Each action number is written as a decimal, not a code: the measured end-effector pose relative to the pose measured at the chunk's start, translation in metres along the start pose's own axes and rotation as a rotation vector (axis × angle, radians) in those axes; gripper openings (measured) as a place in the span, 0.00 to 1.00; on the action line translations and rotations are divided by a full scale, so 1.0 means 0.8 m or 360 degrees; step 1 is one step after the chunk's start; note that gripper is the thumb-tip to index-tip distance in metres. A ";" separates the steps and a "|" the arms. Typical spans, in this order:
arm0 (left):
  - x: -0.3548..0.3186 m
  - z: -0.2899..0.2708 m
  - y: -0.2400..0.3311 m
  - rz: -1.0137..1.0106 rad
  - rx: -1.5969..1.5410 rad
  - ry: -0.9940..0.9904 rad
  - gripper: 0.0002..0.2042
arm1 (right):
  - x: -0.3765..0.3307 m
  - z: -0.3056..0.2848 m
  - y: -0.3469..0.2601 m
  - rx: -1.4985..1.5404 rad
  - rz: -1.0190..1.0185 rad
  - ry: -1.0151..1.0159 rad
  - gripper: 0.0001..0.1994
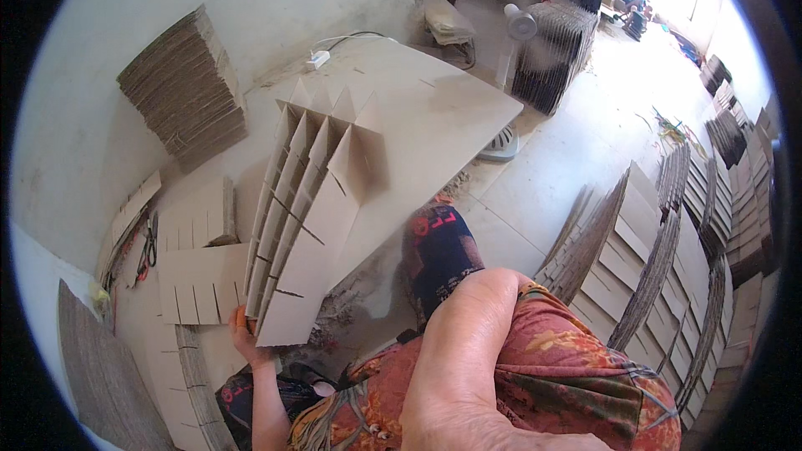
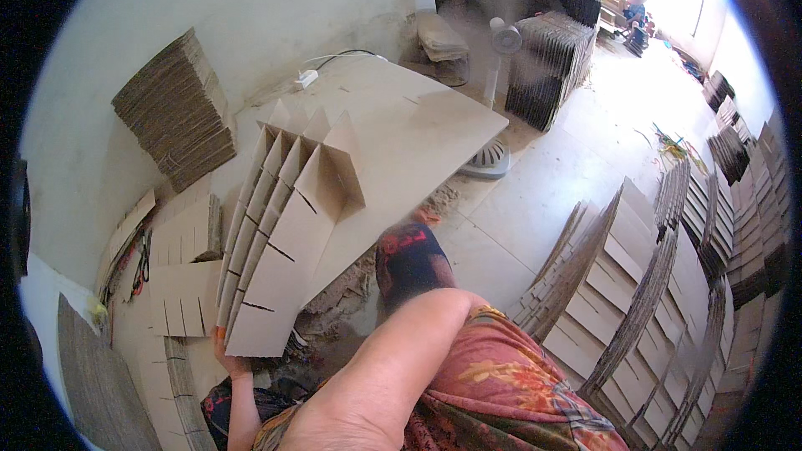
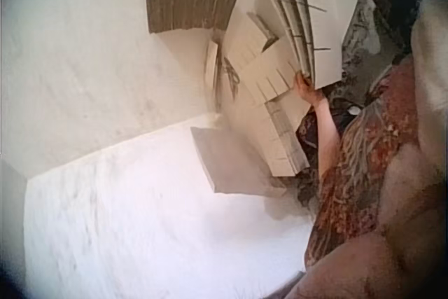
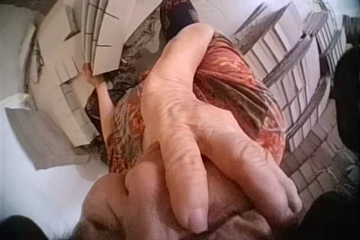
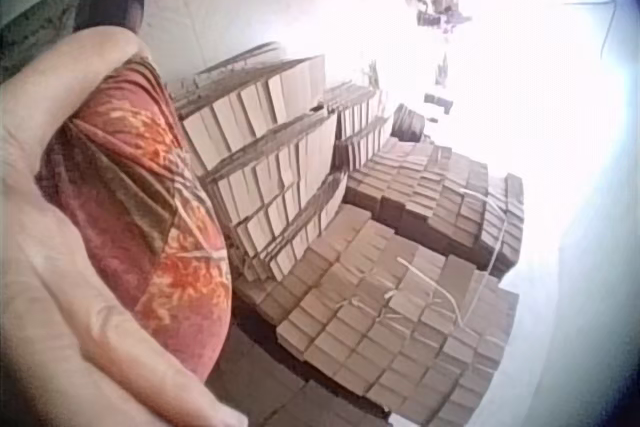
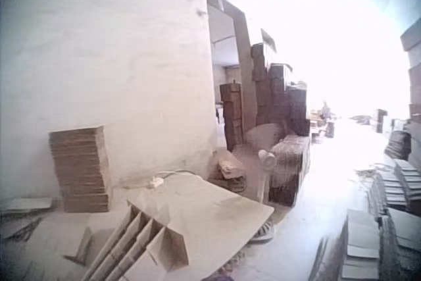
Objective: The person sits on the floor and folds pre-cut cardboard sheets into multi-compartment dividers. They repeatedly pick up flat sheets, fold along scored lines, and stack the finished dividers on a nearby pile.
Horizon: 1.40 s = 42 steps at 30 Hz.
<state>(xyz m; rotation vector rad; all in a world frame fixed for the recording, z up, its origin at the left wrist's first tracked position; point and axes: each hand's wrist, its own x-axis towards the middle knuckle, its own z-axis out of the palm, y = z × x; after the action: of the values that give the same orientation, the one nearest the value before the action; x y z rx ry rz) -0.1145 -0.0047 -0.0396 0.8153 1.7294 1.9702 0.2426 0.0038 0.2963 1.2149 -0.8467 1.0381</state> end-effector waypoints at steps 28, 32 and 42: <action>-0.009 0.011 0.013 -0.0044 -0.0752 -0.0272 0.11 | -0.002 -0.024 0.009 -0.0234 -0.0003 0.0049 0.16; -0.004 0.000 0.008 0.0561 0.0581 -0.0119 0.12 | 0.000 -0.026 0.006 -0.0330 -0.0037 0.0127 0.16; -0.037 0.026 0.224 0.1045 0.1213 0.0456 0.18 | -0.048 -0.148 -0.025 -0.1465 0.1440 -0.0031 0.22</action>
<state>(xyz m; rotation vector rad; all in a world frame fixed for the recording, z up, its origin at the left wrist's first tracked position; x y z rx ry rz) -0.0637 -0.0364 0.1331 1.5742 2.7159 1.8170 0.2468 0.1133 0.2339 0.0134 -1.7108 1.0957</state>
